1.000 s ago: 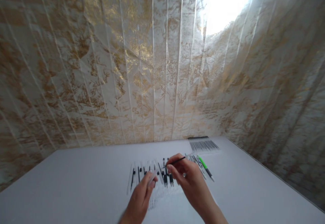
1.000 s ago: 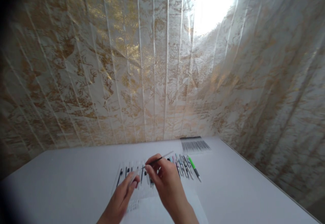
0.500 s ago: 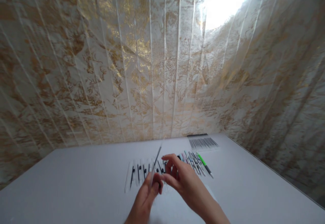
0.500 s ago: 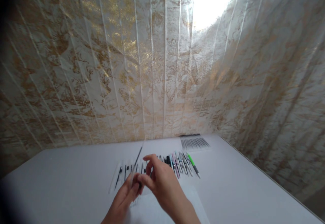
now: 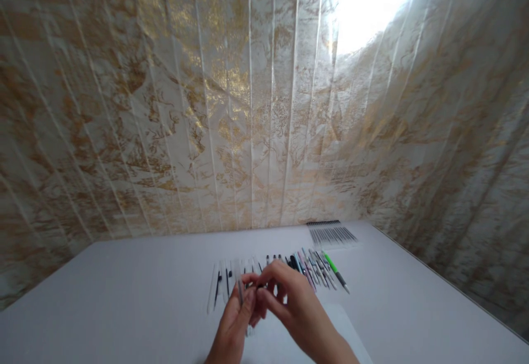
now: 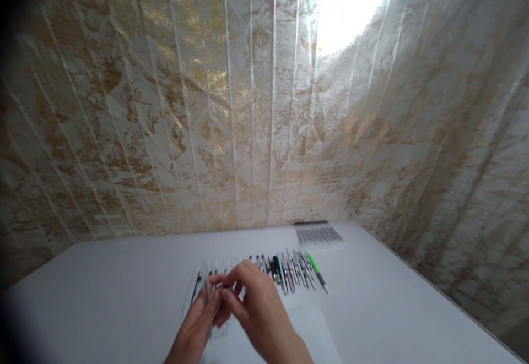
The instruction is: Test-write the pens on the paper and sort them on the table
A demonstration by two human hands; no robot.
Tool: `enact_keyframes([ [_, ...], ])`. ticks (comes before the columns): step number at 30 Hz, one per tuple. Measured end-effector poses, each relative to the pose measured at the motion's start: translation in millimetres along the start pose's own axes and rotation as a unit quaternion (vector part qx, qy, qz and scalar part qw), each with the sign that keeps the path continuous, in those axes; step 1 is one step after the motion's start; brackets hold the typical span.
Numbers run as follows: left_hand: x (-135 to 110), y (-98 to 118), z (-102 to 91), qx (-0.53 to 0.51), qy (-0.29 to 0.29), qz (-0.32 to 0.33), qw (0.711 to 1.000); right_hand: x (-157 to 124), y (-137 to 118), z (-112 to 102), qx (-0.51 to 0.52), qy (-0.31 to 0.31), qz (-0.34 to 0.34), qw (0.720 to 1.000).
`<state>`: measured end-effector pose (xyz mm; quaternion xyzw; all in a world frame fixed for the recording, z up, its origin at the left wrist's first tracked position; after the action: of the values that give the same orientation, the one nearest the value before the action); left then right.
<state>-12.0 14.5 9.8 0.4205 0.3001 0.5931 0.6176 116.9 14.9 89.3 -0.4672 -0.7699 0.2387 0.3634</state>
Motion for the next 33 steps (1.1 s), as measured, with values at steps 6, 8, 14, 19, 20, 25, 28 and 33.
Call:
enact_keyframes([
  [6,3,3,-5.2,0.183,-0.094,0.022,0.978,0,10,-16,0.018,0.038,-0.003,0.999],
  [8,4,4,-6.9,0.242,-0.127,0.016,0.962,1,9,-19,-0.016,0.058,-0.031,0.998],
  [14,7,6,-8.5,0.321,-0.170,0.018,0.932,2,7,-26,-0.028,0.067,-0.075,0.995],
  [19,7,6,-9.0,0.344,-0.173,0.017,0.923,1,7,-26,-0.061,0.024,-0.077,0.995],
  [20,7,7,-9.4,0.352,-0.172,0.017,0.920,1,7,-26,-0.069,0.017,-0.074,0.995],
  [25,9,10,-13.8,0.412,-0.175,0.019,0.894,-2,3,-28,-0.095,-0.017,-0.067,0.993],
  [28,12,17,-16.4,0.447,-0.187,0.041,0.874,-3,3,-29,-0.116,-0.029,-0.038,0.992],
  [33,15,31,-17.5,0.488,-0.202,0.037,0.848,-3,1,-27,-0.130,-0.031,-0.002,0.991],
])
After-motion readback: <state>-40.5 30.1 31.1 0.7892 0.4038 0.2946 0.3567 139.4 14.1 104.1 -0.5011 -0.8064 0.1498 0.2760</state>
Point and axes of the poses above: each hand's wrist, its own x-axis towards the middle knuckle, its own z-axis out of the palm, y = z × x, the point moved 2 cm from there along x, towards the middle knuckle, and after that the axes turned 8 degrees about -x, right-handed, at the moved point
